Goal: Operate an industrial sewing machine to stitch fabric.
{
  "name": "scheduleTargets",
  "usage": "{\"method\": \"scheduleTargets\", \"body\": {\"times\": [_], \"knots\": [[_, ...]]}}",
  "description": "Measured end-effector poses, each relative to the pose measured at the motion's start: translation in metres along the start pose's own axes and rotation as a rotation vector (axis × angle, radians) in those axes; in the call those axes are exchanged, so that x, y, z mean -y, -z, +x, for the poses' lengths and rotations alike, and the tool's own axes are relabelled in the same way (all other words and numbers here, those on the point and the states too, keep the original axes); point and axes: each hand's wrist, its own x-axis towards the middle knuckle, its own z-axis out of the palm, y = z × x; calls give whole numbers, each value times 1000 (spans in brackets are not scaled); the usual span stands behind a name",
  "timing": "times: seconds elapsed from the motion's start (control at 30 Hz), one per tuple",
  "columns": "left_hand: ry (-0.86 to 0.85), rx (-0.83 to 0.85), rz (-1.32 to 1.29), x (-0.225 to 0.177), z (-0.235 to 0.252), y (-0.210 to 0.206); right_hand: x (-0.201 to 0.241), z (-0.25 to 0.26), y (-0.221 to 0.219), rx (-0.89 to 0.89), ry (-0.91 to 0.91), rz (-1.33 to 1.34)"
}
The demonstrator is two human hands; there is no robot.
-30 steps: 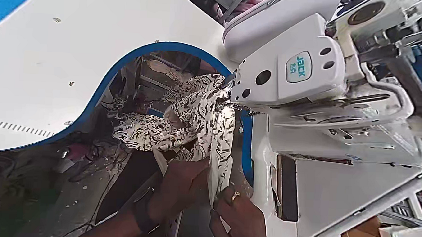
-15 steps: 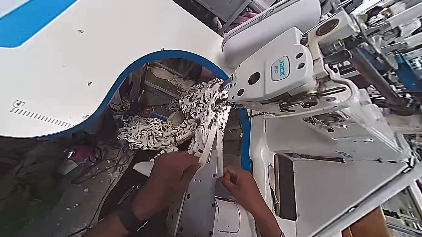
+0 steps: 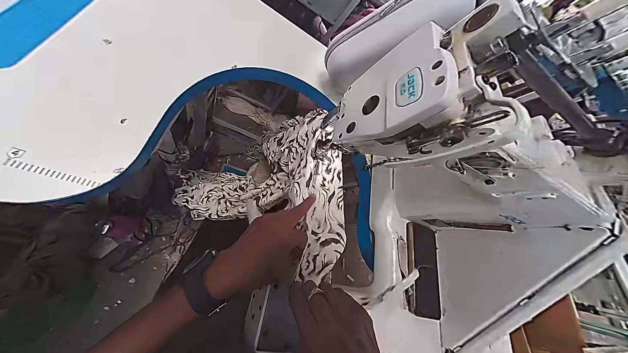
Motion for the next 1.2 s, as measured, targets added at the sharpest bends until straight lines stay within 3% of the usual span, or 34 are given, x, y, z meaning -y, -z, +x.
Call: {"method": "scheduleTargets", "body": {"times": [0.1,0.17,0.23,0.3,0.4,0.53,0.67,0.97,1.07,1.2], "knots": [[61,-54,-156,5,2,-2,-4,4,1,-24,-156,31],[93,-205,-178,6,5,-11,-3,7,2,-69,-294,24],[155,-372,-27,-3,7,-24,-2,12,2,-89,-390,18],[231,-421,112,-12,6,-33,-4,17,-1,-113,-443,22],[240,-422,173,-8,5,-35,-5,24,-8,-113,-488,44],[230,-367,166,-7,4,-30,-10,25,4,47,-461,90],[190,-275,121,-2,4,-21,-13,22,-3,-47,-405,135],[211,-264,34,3,6,-17,-17,20,-11,-190,-674,959],[231,-267,1,9,12,-18,-14,20,-15,-244,-626,912],[238,-247,-56,8,14,-16,-15,19,-26,-330,-433,551]]}}
